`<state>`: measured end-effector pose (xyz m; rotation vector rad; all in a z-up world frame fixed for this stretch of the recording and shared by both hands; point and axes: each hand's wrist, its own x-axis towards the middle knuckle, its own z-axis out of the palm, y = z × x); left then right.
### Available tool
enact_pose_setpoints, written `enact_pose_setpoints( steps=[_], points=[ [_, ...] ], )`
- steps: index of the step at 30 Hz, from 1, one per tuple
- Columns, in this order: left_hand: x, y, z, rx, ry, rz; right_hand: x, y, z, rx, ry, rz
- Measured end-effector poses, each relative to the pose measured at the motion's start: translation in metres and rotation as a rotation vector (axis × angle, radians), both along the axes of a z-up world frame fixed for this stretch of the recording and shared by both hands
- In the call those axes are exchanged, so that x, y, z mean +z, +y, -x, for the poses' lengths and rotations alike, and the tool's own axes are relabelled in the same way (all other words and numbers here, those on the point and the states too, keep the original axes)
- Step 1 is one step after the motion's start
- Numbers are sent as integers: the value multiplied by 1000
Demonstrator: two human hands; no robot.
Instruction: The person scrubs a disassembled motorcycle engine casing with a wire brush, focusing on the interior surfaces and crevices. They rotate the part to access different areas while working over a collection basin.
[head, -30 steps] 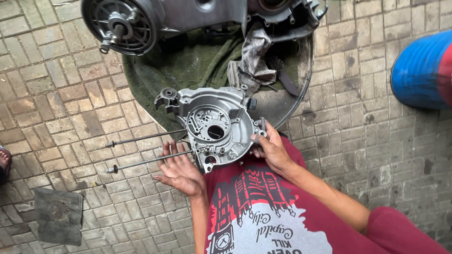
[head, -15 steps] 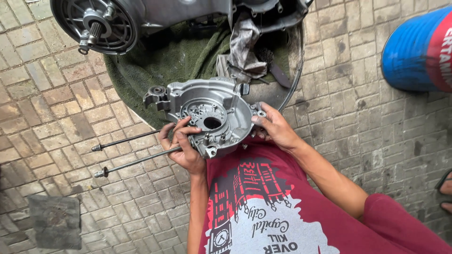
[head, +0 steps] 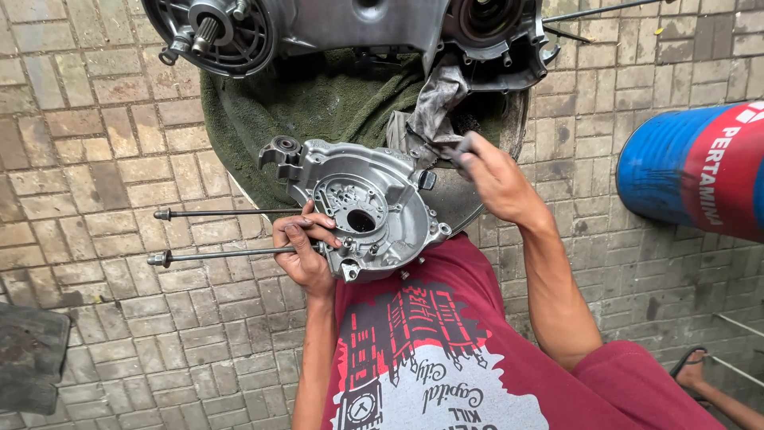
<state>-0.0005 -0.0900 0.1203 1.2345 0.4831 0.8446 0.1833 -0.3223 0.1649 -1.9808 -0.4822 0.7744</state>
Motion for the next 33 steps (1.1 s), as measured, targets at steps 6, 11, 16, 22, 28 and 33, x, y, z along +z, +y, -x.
enact_pose_setpoints(
  steps=[6,11,16,22,28,33],
  points=[
    [6,5,11,-65,58,14,-18,64,14,214,-391,13],
    [21,2,6,-93,151,41,-26,65,22,216,-526,171],
    [26,-11,-4,-114,159,23,-18,57,29,172,-519,239],
    [33,-21,-7,-160,190,-69,-33,48,35,154,-520,214],
    [41,-34,-12,-209,186,-151,-39,50,34,97,-630,131],
    [36,-25,-13,-153,217,-110,-51,26,49,134,-568,162]
  ],
)
